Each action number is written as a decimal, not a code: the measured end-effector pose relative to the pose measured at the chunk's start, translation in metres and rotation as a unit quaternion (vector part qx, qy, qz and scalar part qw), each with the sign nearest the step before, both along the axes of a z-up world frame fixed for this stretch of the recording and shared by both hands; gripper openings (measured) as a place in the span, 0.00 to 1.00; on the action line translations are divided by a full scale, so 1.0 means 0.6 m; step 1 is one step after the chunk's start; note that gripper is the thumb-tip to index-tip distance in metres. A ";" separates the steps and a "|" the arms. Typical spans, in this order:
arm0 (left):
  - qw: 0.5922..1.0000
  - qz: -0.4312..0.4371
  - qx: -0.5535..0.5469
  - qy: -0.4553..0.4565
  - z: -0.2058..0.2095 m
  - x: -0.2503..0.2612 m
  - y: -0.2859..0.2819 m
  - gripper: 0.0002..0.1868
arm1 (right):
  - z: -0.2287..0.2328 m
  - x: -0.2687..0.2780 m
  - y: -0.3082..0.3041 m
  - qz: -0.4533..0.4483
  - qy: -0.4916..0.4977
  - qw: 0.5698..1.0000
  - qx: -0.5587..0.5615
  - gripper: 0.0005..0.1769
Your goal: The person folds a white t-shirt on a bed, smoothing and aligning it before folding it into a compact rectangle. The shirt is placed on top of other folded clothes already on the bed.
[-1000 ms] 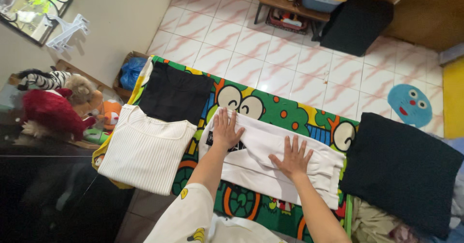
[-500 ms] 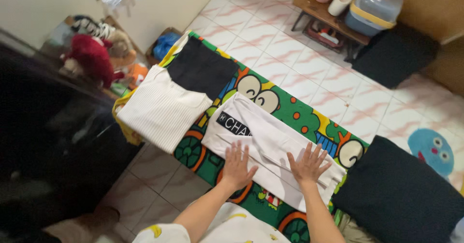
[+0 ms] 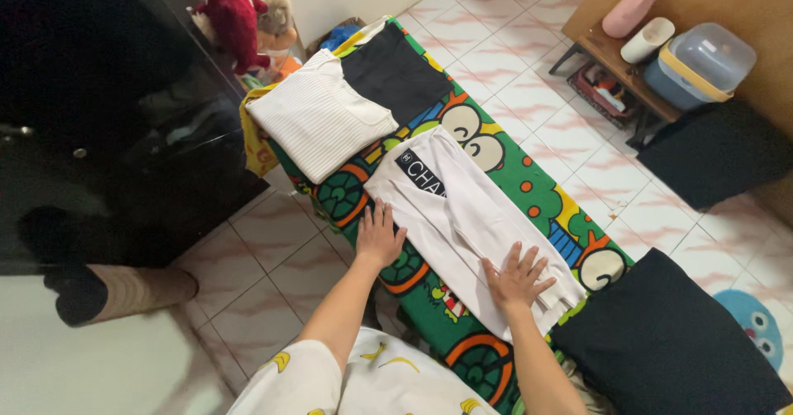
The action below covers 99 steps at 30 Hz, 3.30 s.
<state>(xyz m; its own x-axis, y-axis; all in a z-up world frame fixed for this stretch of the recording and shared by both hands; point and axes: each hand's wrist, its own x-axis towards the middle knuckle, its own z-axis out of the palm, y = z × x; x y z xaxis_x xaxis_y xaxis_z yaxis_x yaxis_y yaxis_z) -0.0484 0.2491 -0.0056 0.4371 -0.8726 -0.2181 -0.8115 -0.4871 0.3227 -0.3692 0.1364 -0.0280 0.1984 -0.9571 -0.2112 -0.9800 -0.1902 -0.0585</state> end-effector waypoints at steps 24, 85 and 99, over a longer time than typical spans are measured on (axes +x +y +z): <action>0.959 0.053 -0.147 0.237 -0.123 0.239 -0.115 0.15 | 0.006 0.021 0.136 -0.001 -0.016 0.993 -0.117 0.54; 0.906 -0.331 -0.227 0.131 -0.059 -0.020 -0.238 0.17 | 0.038 0.256 0.021 0.064 -0.116 0.942 -0.307 0.06; 0.926 -0.377 -0.008 -0.012 0.002 -0.054 -0.231 0.40 | 0.006 0.072 0.040 -0.123 -0.026 0.985 -0.118 0.46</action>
<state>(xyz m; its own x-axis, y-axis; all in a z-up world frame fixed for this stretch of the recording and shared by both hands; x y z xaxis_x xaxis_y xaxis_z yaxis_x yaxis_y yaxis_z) -0.0807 0.1103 -0.0042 -0.2937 -0.9345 -0.2009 -0.9262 0.2262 0.3018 -0.3257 0.1604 -0.0247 -0.0402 -0.9988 0.0275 -0.9950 0.0375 -0.0923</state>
